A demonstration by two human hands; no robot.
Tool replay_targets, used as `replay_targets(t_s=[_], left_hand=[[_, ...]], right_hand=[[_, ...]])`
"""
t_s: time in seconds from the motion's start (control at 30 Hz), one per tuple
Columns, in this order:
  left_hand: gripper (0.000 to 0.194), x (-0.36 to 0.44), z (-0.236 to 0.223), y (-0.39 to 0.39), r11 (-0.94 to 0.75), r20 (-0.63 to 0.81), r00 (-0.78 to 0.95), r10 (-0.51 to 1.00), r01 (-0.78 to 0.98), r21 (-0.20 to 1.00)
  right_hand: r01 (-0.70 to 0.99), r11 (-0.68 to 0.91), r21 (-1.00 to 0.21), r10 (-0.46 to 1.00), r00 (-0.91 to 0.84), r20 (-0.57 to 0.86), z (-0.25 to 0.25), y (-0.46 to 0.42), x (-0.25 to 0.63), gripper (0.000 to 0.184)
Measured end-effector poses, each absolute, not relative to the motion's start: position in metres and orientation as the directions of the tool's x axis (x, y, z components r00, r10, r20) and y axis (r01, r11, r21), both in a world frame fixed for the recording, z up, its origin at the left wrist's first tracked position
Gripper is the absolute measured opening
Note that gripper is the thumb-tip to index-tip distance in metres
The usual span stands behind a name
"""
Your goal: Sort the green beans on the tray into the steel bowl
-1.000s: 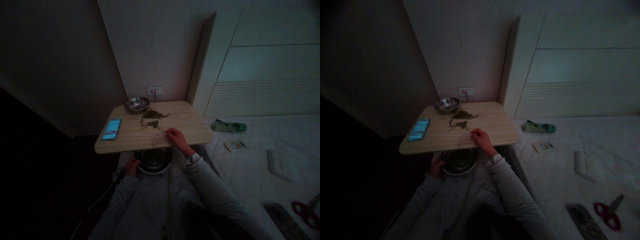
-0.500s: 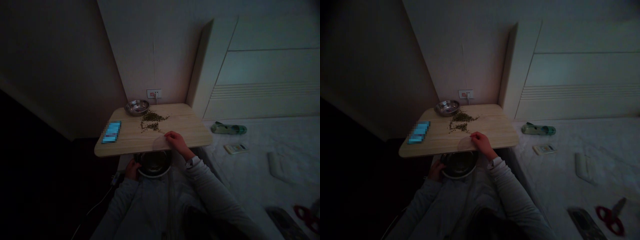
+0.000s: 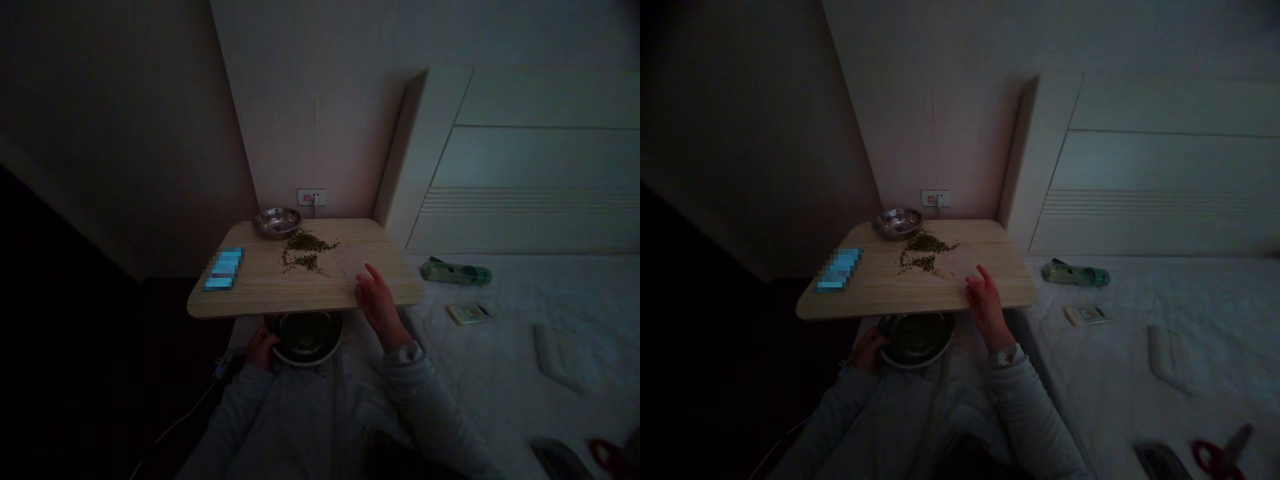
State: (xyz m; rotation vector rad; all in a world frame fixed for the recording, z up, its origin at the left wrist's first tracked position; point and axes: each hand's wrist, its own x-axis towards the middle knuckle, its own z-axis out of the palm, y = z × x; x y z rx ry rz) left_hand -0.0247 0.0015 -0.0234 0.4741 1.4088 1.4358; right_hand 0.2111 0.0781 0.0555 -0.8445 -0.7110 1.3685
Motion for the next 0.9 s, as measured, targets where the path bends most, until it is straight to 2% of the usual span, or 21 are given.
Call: replay_targets(t_s=[0.07, 0.17, 0.23, 0.3, 0.4, 0.63, 0.73, 0.9], left_hand=[[0.016, -0.024, -0.024, 0.001, 0.194, -0.352, -0.404, 0.844, -0.382, 0.904], [0.015, -0.023, -0.024, 0.001, 0.194, -0.348, -0.39, 0.853, -0.382, 0.904], [0.016, -0.023, -0.025, 0.002, 0.191, -0.354, -0.389, 0.85, -0.398, 0.897], [0.017, -0.023, -0.027, 0.002, 0.181, -0.355, -0.396, 0.847, -0.413, 0.893], [0.017, -0.023, -0.028, 0.003, 0.184, -0.358, -0.377, 0.854, -0.425, 0.886], [0.019, -0.019, -0.019, 0.001, 0.206, -0.395, -0.379, 0.837, -0.452, 0.868], [0.019, -0.017, -0.017, 0.0, 0.195, -0.375, -0.395, 0.839, -0.424, 0.884], [0.016, -0.017, -0.02, 0.001, 0.177, -0.359, -0.403, 0.842, -0.421, 0.89]], right_hand=[[-0.4, 0.023, -0.916, 1.0, -0.002, 0.025, 0.057, 0.066, 0.202, 0.064], [-0.142, 0.07, -0.987, 0.966, -0.236, 0.103, 0.058, 0.052, 0.178, 0.073], [0.065, 0.171, -0.983, 0.925, -0.355, 0.137, 0.06, 0.048, 0.16, 0.069], [0.257, 0.293, -0.921, 0.881, -0.447, 0.156, 0.062, 0.048, 0.145, 0.064], [0.434, 0.409, -0.803, 0.855, -0.49, 0.171, 0.07, 0.051, 0.129, 0.057], [0.732, 0.45, -0.511, 0.861, -0.507, 0.032, 0.084, 0.056, 0.119, 0.05], [0.782, 0.41, -0.47, 0.889, -0.457, 0.016, 0.084, 0.059, 0.126, 0.051], [0.831, 0.298, -0.471, 0.936, -0.351, -0.027, 0.082, 0.069, 0.153, 0.053]])
